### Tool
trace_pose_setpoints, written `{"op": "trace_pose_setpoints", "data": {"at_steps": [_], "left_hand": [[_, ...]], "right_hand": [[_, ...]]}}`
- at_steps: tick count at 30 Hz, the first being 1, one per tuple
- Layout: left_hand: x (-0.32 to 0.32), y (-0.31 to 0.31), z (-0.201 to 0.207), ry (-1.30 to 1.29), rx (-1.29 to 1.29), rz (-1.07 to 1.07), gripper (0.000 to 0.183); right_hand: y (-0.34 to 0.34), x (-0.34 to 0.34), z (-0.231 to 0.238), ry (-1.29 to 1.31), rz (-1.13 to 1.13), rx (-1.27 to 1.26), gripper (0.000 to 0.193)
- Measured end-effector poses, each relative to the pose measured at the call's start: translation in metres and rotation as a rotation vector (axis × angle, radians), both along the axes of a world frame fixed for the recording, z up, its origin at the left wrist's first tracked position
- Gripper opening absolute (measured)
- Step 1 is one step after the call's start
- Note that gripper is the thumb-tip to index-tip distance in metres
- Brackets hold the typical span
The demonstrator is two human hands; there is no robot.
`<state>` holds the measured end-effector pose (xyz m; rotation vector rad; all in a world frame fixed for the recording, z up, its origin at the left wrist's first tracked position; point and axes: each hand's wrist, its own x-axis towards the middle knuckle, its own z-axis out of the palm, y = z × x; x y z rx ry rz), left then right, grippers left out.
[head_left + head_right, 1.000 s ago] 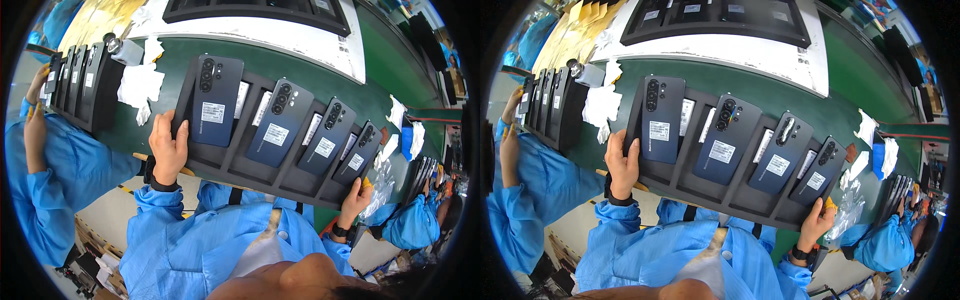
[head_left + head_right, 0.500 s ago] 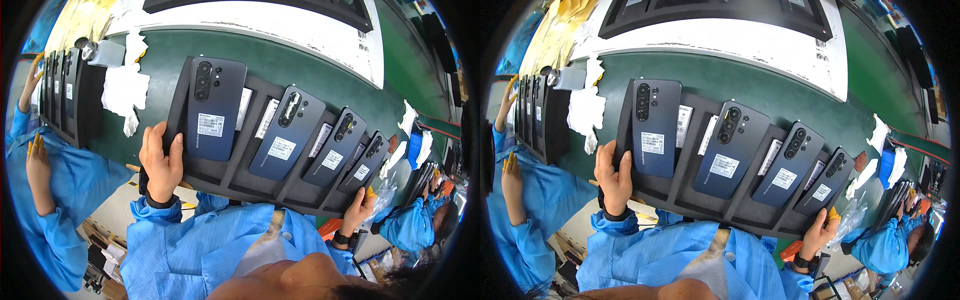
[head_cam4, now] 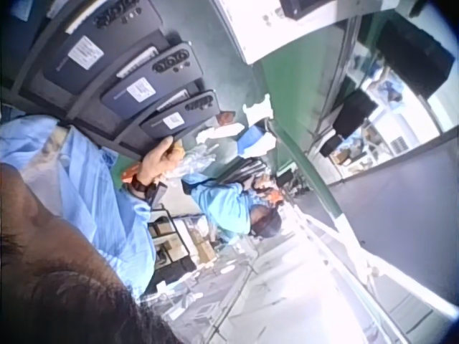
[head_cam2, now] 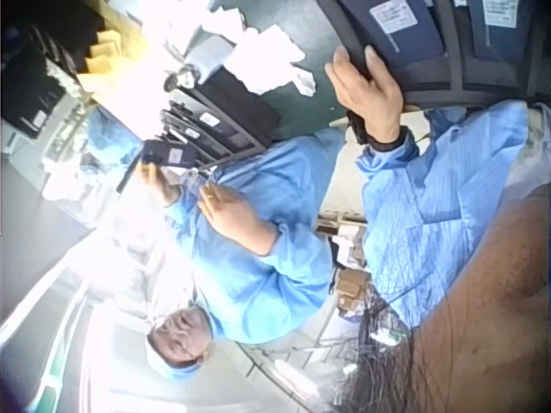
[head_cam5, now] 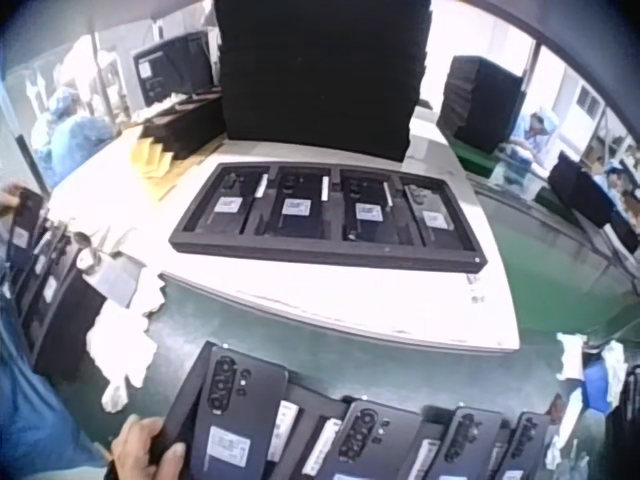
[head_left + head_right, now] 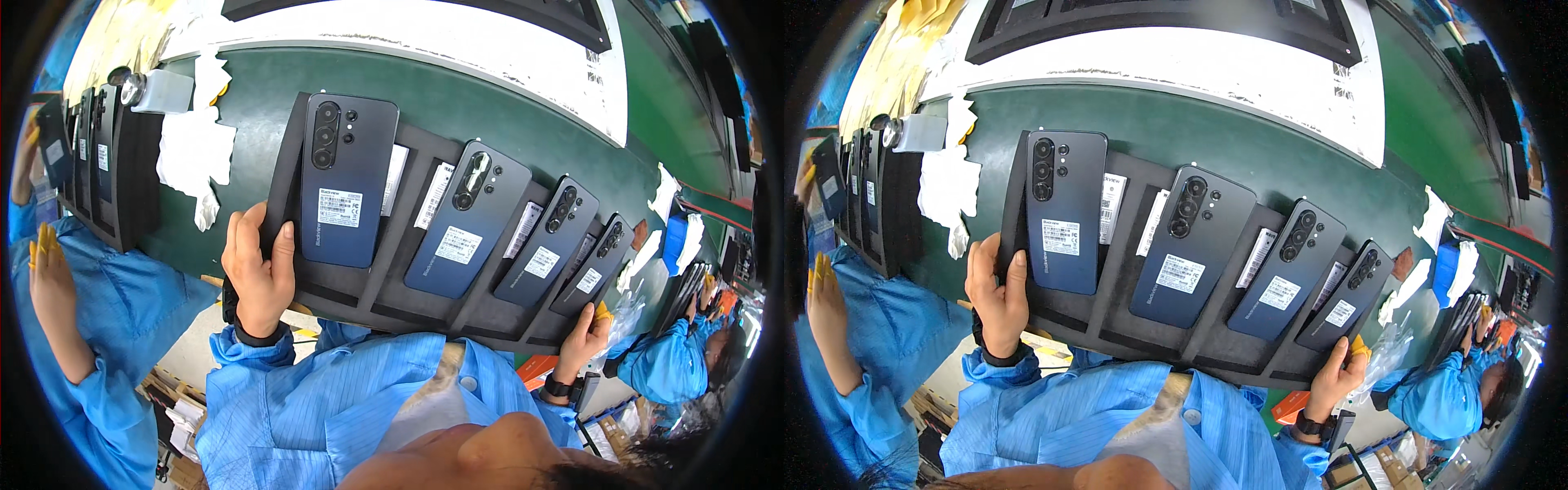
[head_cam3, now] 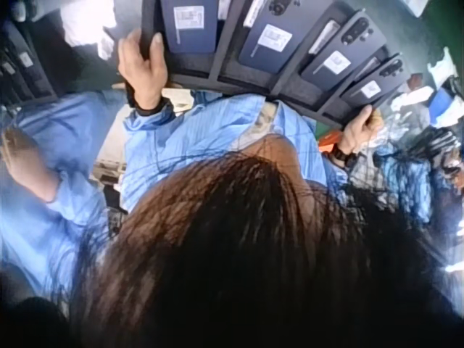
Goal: Inspecting and cleaning smartphones on a factory assembly line before placing them into trays.
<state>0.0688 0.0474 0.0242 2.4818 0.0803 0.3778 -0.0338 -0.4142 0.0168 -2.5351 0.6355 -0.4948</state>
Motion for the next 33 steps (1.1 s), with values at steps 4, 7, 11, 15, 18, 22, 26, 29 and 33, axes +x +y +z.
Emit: {"op": "trace_pose_setpoints", "data": {"at_steps": [4, 7, 11, 15, 18, 22, 26, 29, 33], "left_hand": [[0.0, -0.001, 0.002, 0.011, 0.012, 0.007, 0.023], [0.0, 0.0, 0.001, 0.015, -0.005, 0.008, 0.023], [0.001, -0.002, 0.001, 0.042, -0.012, 0.022, 0.022], [0.0, -0.003, 0.001, 0.05, -0.014, 0.026, 0.022], [-0.002, 0.001, -0.002, 0.055, -0.024, 0.042, 0.021], [0.001, -0.002, -0.004, 0.066, -0.028, 0.043, 0.022], [-0.002, 0.004, -0.009, 0.037, 0.061, 0.039, 0.023], [-0.002, 0.004, -0.007, 0.064, 0.004, 0.026, 0.023], [0.0, -0.002, -0.006, 0.075, -0.002, 0.077, 0.022]], "right_hand": [[-0.008, -0.005, -0.002, 0.051, 0.018, -0.024, 0.023], [0.004, 0.006, 0.003, 0.021, -0.003, -0.011, 0.022], [0.005, 0.012, 0.004, -0.025, 0.027, -0.027, 0.02], [0.002, 0.014, 0.006, -0.039, 0.044, -0.03, 0.021], [0.001, 0.014, 0.004, -0.005, 0.008, 0.006, 0.022], [0.0, 0.01, 0.005, -0.003, -0.012, 0.024, 0.026], [0.001, 0.015, 0.006, -0.035, 0.015, -0.007, 0.027], [0.001, 0.016, 0.007, -0.048, 0.023, -0.007, 0.027], [0.0, 0.017, 0.008, -0.044, 0.022, -0.033, 0.028]]}}
